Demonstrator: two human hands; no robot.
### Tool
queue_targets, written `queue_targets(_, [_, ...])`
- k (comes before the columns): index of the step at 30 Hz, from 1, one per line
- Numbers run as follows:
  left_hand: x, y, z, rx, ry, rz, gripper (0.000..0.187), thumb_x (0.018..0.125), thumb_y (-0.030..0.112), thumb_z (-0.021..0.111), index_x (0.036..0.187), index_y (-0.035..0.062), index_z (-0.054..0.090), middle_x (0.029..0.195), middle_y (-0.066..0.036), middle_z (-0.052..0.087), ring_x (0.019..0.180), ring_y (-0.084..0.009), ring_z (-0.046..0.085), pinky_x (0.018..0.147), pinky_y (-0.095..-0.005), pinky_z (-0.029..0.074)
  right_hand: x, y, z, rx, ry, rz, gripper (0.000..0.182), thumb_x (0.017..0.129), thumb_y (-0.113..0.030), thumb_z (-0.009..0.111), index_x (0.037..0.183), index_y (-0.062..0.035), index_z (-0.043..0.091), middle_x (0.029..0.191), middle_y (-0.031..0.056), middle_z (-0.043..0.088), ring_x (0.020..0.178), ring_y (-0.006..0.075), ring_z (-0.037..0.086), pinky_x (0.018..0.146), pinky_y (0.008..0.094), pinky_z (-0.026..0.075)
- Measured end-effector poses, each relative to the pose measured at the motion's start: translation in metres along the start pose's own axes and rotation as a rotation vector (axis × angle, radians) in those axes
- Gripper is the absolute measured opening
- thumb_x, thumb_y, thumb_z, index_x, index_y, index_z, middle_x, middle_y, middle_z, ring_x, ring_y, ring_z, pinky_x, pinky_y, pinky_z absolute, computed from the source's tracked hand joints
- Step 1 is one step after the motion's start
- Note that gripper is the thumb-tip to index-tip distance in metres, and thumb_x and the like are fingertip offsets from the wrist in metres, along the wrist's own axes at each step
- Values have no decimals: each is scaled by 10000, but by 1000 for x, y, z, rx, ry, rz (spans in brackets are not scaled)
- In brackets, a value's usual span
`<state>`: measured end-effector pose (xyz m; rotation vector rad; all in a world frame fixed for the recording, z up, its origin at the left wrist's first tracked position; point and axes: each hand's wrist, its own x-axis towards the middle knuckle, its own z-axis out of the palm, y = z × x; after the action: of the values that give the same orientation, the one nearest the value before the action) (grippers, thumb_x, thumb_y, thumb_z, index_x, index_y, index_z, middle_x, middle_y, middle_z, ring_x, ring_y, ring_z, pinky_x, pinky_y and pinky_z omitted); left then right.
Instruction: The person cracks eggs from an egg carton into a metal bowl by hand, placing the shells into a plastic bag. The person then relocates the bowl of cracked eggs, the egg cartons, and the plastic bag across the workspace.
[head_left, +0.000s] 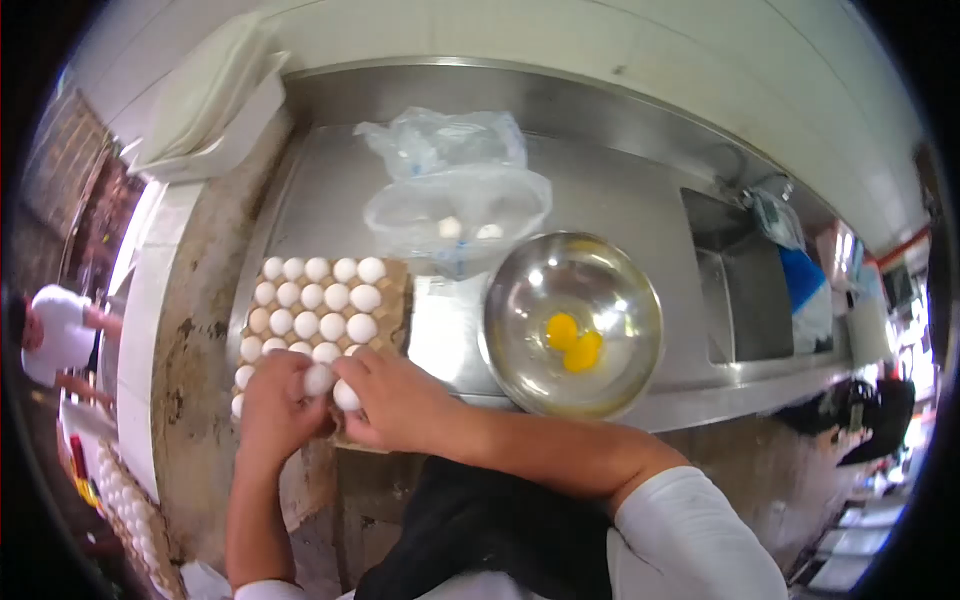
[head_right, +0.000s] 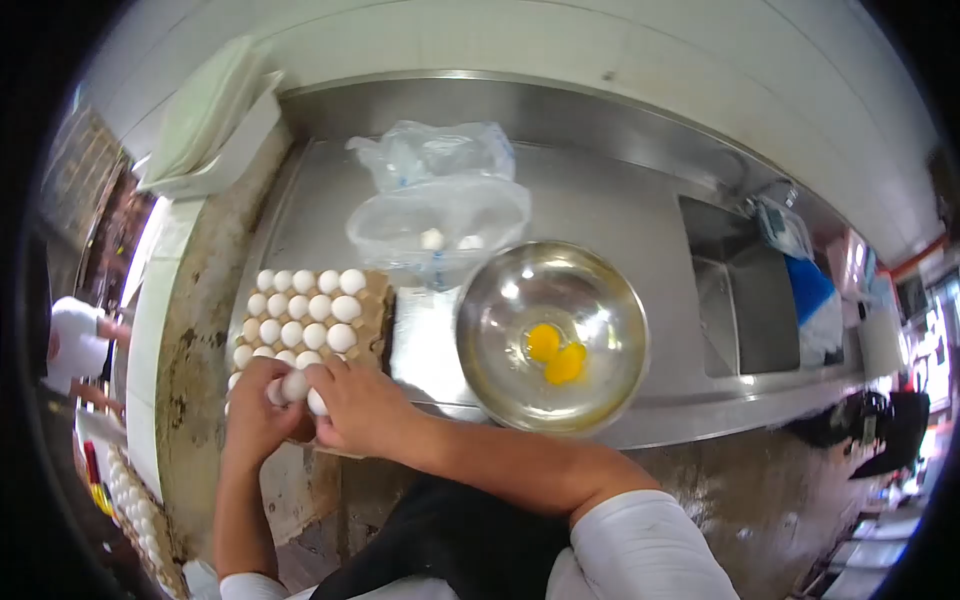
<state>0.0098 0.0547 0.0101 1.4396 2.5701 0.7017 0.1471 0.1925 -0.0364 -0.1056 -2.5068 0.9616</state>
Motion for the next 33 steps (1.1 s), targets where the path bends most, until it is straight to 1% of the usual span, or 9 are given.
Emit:
queue_targets(3, [-2,6,6,-1027,49,-211,415,674,20,692,1060,51,544,952,-68,597,891,-196,631,758,-321,539,-46,1,-44,727,154,456,457,861,-317,644,1170,2,536,933,123,590,776,235,593,677,361,487])
queue_targets(5, [-4,40,16,-1282,-8,-250,459,641,-21,660,1077,40,531,1039,-109,599,875,-220,645,715,-324,565,-106,24,-88,1186,82,771,456,939,-411,529,1178,-23,544,903,92,596,643,187,557,582,314,459])
queue_targets(9, [-6,74,69,-1933,-486,-430,412,645,-61,503,1055,-26,529,1175,-205,560,1046,-365,647,737,-424,640,-227,8,-145,1430,689,966,423,956,-395,499,1178,-40,566,922,88,607,600,165,551,553,297,456])
queue_targets(13, [-1,103,108,-1880,-695,-548,271,749,32,531,1017,-8,543,1059,-197,610,879,-320,681,629,-391,622,-306,23,-114,425,1036,1106,342,985,-260,541,1251,-45,537,978,113,610,756,200,616,636,331,520])
queue_targets(16, [7,117,118,-1702,-751,-607,196,817,90,540,997,11,550,938,-167,638,744,-273,677,540,-346,583,-352,48,-89,-360,639,970,507,856,-135,721,1315,-30,532,1197,202,610,1059,342,621,881,415,527])
queue_targets(18, [14,134,119,-1497,-674,-618,165,833,183,560,923,44,567,841,-122,639,605,-223,630,414,-311,490,-356,48,-84,-387,659,919,493,846,-137,729,1297,-37,554,1204,195,614,1068,359,618,899,412,518])
queue_targets(29, [26,151,133,-1376,-807,-455,230,846,86,641,1063,20,604,912,-123,665,667,-183,656,519,-309,538,-330,50,-97,-329,736,892,487,863,-140,724,1309,-46,552,1176,165,638,1083,310,631,920,389,512])
queue_targets(31, [27,161,137,-1199,-802,-200,375,797,48,718,1157,24,616,959,-112,671,750,-148,650,639,-282,545,-296,42,-110,354,1038,816,483,941,-165,643,1382,-60,477,1134,104,640,996,205,639,838,333,528])
queue_targets(33, [35,179,136,-1143,-789,-143,499,747,60,796,1217,39,630,999,-84,677,824,-127,636,712,-267,530,-271,34,-142,706,930,857,466,981,-206,575,1406,-68,445,1121,83,633,940,161,624,788,294,516])
